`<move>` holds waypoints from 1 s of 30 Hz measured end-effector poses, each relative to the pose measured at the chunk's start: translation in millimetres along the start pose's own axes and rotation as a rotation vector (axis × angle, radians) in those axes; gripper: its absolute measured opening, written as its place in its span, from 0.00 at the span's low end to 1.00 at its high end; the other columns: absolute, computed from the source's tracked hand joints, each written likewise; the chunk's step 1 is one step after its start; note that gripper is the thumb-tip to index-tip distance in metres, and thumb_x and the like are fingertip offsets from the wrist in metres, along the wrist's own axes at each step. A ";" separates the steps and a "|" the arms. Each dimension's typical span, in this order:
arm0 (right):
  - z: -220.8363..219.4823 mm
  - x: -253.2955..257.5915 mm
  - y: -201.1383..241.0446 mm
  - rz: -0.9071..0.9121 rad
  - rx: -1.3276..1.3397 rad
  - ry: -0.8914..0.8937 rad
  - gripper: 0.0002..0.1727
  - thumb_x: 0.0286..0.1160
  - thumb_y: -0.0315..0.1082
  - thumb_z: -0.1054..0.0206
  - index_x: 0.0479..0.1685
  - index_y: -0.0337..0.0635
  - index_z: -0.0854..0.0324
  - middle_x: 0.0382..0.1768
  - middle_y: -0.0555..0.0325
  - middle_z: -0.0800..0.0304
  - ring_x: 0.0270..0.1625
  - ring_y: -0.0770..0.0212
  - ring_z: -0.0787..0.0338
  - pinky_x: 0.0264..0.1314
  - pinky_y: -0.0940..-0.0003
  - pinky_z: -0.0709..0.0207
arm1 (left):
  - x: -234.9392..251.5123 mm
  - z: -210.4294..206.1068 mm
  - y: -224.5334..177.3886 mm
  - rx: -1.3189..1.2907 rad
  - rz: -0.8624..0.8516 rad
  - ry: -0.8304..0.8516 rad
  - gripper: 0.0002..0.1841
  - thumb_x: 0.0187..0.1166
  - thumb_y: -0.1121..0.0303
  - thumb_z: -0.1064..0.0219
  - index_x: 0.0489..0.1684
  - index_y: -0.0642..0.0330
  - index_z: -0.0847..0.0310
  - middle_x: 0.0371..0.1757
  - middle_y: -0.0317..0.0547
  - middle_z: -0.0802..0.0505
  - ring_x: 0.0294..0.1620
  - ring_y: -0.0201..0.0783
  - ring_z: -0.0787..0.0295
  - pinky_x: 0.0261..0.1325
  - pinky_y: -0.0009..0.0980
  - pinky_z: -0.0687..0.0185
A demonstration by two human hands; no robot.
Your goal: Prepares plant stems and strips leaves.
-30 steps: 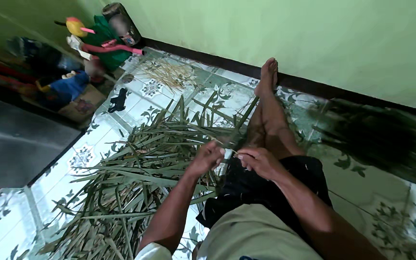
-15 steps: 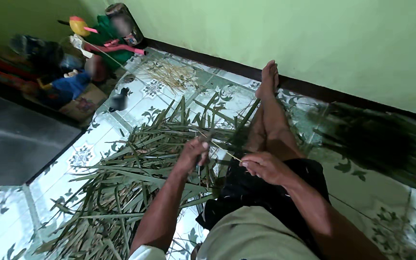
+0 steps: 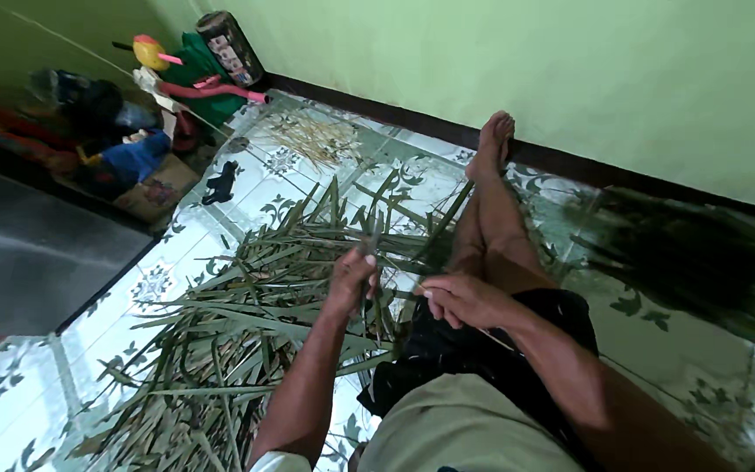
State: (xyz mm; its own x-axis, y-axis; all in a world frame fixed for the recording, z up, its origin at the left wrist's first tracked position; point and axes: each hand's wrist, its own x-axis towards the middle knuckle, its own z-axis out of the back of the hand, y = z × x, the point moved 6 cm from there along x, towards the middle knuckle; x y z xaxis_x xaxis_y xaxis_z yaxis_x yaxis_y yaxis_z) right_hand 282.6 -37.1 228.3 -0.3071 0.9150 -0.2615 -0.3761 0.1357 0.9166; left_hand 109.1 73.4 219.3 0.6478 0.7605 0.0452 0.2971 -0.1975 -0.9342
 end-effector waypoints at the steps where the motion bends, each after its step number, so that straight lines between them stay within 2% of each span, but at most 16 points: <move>1: 1.0 2.0 4.9 0.030 -0.028 -0.031 0.20 0.94 0.36 0.54 0.65 0.38 0.18 0.27 0.63 0.16 0.20 0.74 0.24 0.24 0.77 0.27 | -1.4 -4.8 2.2 -0.007 0.003 0.035 0.23 0.79 0.54 0.30 0.67 0.56 0.23 0.17 0.28 0.17 0.14 0.24 0.21 0.21 0.21 0.21; 4: 4.7 -0.9 9.2 0.123 -0.106 -0.111 0.20 0.92 0.36 0.52 0.60 0.38 0.14 0.23 0.66 0.21 0.23 0.75 0.26 0.31 0.77 0.27 | -2.3 -8.1 -1.2 -0.042 0.003 0.068 0.23 0.79 0.52 0.29 0.65 0.56 0.19 0.17 0.28 0.17 0.14 0.24 0.22 0.20 0.21 0.22; 8: 7.4 -15.5 5.2 0.188 -0.199 -0.158 0.20 0.90 0.37 0.51 0.56 0.39 0.12 0.24 0.61 0.19 0.26 0.71 0.22 0.35 0.71 0.24 | 5.6 17.6 -22.8 -0.089 -0.041 -0.094 0.25 0.79 0.53 0.31 0.69 0.57 0.22 0.15 0.29 0.18 0.12 0.24 0.22 0.19 0.21 0.21; 12: 12.8 -30.2 -1.5 0.148 -0.221 -0.142 0.19 0.90 0.35 0.49 0.57 0.39 0.11 0.24 0.61 0.19 0.25 0.70 0.23 0.34 0.71 0.24 | 4.9 38.5 -37.4 -0.090 -0.088 -0.169 0.21 0.83 0.57 0.38 0.70 0.53 0.22 0.14 0.29 0.20 0.11 0.25 0.23 0.18 0.22 0.21; 18: 15.9 -50.0 -19.4 0.143 -0.246 -0.063 0.19 0.89 0.36 0.50 0.55 0.41 0.12 0.23 0.63 0.20 0.25 0.72 0.23 0.34 0.72 0.24 | -2.8 67.8 -64.6 -0.034 -0.147 -0.258 0.22 0.82 0.54 0.38 0.72 0.51 0.24 0.13 0.29 0.20 0.09 0.24 0.25 0.15 0.21 0.23; 21: 21.4 -60.5 -27.6 0.127 -0.254 -0.065 0.19 0.88 0.36 0.49 0.55 0.42 0.11 0.22 0.64 0.20 0.24 0.72 0.24 0.32 0.72 0.25 | -6.2 76.1 -80.2 -0.020 -0.170 -0.276 0.20 0.84 0.56 0.42 0.71 0.49 0.25 0.14 0.28 0.21 0.10 0.24 0.26 0.15 0.21 0.24; 26: 35.2 -77.4 -41.5 0.016 -0.309 -0.036 0.18 0.88 0.34 0.49 0.56 0.40 0.11 0.26 0.58 0.17 0.27 0.65 0.20 0.37 0.63 0.22 | -12.6 90.8 -104.9 -0.008 -0.220 -0.304 0.19 0.86 0.56 0.43 0.72 0.46 0.26 0.14 0.27 0.25 0.08 0.23 0.31 0.13 0.20 0.28; 30: 47.8 -88.0 -58.0 -0.052 -0.344 -0.039 0.18 0.89 0.33 0.49 0.56 0.38 0.11 0.27 0.56 0.15 0.26 0.63 0.20 0.35 0.62 0.22 | -15.9 102.5 -129.4 -0.017 -0.298 -0.308 0.20 0.87 0.59 0.46 0.75 0.49 0.29 0.15 0.27 0.22 0.09 0.24 0.27 0.15 0.21 0.24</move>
State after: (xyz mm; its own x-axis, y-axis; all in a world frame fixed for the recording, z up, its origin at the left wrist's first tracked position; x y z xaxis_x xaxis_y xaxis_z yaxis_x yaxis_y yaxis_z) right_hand 373.3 -107.4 212.6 -0.2486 0.9249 -0.2878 -0.6650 0.0530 0.7449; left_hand -11.6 150.3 303.2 0.2934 0.9344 0.2021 0.4523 0.0506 -0.8904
